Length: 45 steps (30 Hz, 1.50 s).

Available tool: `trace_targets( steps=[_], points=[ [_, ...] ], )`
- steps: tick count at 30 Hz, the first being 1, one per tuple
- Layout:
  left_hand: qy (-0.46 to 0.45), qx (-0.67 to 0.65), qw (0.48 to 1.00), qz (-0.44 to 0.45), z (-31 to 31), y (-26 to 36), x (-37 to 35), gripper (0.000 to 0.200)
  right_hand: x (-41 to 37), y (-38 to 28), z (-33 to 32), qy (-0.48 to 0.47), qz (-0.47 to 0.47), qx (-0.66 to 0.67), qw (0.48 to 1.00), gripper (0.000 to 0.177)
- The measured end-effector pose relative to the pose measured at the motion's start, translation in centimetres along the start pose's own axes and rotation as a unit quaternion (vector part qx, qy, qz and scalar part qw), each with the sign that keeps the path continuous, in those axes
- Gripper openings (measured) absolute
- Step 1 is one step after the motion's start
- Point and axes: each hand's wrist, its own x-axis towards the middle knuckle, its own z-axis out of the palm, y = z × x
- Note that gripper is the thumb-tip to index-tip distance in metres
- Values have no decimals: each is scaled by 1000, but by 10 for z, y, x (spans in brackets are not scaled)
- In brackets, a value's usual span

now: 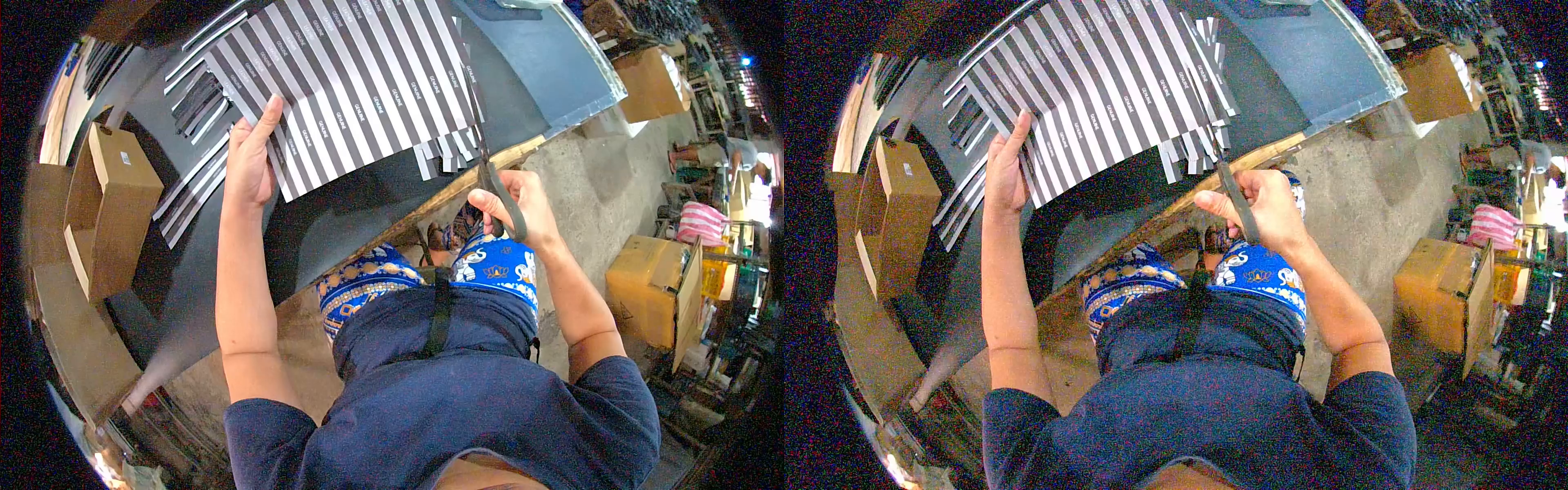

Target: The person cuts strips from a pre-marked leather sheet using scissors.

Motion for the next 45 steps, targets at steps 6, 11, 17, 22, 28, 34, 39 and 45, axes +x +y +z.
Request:
trace_targets(
  steps=[6,11,17,22,28,34,39,45],
  points=[
    [-4,-16,1000,1,0,0,0,27,1,3,0,7,10,0,1000,39],
    [-4,-23,1000,1,-1,-2,1,27,1,7,0,12,15,17,1000,39],
    [-12,-17,1000,-12,-1,1,0,27,-1,1,0,16,29,9,999,40],
    [-2,-14,1000,-12,-2,1,1,27,0,-1,-1,18,33,-4,999,40],
    [-5,-23,1000,-12,-3,-1,2,26,0,-1,1,19,24,1,1000,41],
    [-8,-17,1000,-15,-5,0,3,26,2,1,-2,31,18,-38,999,41],
    [-14,-23,1000,-14,-3,2,1,26,3,3,-1,35,19,-24,999,41],
    [-9,-32,999,-14,-4,0,3,27,2,1,-1,30,18,-24,999,41]
  ],
)
